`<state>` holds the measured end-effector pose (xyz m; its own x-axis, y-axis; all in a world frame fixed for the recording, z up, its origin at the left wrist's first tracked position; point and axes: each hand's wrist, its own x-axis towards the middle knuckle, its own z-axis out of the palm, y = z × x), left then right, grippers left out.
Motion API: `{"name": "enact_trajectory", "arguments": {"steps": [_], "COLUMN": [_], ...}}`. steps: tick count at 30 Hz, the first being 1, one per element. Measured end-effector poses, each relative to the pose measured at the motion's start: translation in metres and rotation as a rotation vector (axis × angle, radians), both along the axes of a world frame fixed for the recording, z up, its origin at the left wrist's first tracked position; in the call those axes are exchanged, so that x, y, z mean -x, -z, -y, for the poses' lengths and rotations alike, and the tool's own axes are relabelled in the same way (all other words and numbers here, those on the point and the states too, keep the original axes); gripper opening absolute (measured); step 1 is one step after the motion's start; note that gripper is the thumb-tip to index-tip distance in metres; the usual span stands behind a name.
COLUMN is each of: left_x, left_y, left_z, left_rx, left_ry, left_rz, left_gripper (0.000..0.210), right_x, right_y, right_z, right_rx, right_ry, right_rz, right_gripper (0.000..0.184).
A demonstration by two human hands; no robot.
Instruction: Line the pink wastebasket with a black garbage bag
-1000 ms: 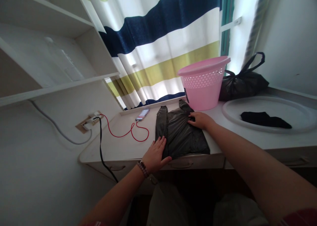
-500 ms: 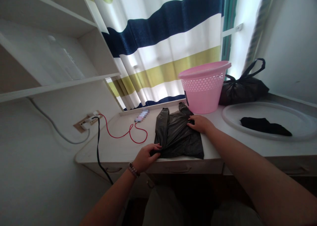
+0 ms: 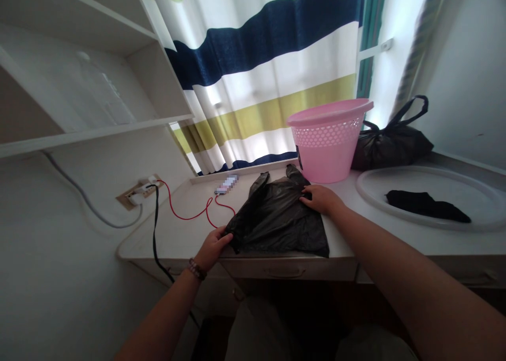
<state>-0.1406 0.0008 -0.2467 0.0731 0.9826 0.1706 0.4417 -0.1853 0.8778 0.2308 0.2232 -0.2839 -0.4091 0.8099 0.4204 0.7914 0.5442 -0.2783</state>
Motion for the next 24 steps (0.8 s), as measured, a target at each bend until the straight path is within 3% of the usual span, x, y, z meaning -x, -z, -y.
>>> {"name": "enact_trajectory", "arguments": {"steps": [3,6,11,14,18,24], "left_x": [0.007,0.018,0.034,0.031,0.003,-0.067], "left_y": [-0.003,-0.003,-0.002,-0.009,-0.035,-0.074], "left_z": [0.007,0.016,0.03,0.036,0.037,0.013], "left_rx": [-0.075,-0.138,-0.168,-0.23,-0.358,-0.425], "left_ry": [0.025,-0.073,-0.137,-0.199,-0.284,0.046], "left_rz": [-0.265,-0.476,-0.641,-0.672,-0.633,-0.848], "left_gripper": [0.037,0.029,0.032,0.04,0.039,0.022], "right_x": [0.0,0.0,0.001,0.002,0.002,0.001], "right_y": [0.0,-0.001,-0.004,-0.005,-0.005,-0.003], "right_z": [0.0,0.001,0.003,0.004,0.004,0.003], "right_rx": [-0.003,0.004,0.008,0.003,-0.007,-0.02], "right_ry": [0.0,0.001,-0.003,0.0,-0.003,0.0], "right_rz": [0.0,-0.001,0.006,0.012,0.016,0.016], "right_gripper": [0.047,0.046,0.047,0.046,0.046,0.047]}}
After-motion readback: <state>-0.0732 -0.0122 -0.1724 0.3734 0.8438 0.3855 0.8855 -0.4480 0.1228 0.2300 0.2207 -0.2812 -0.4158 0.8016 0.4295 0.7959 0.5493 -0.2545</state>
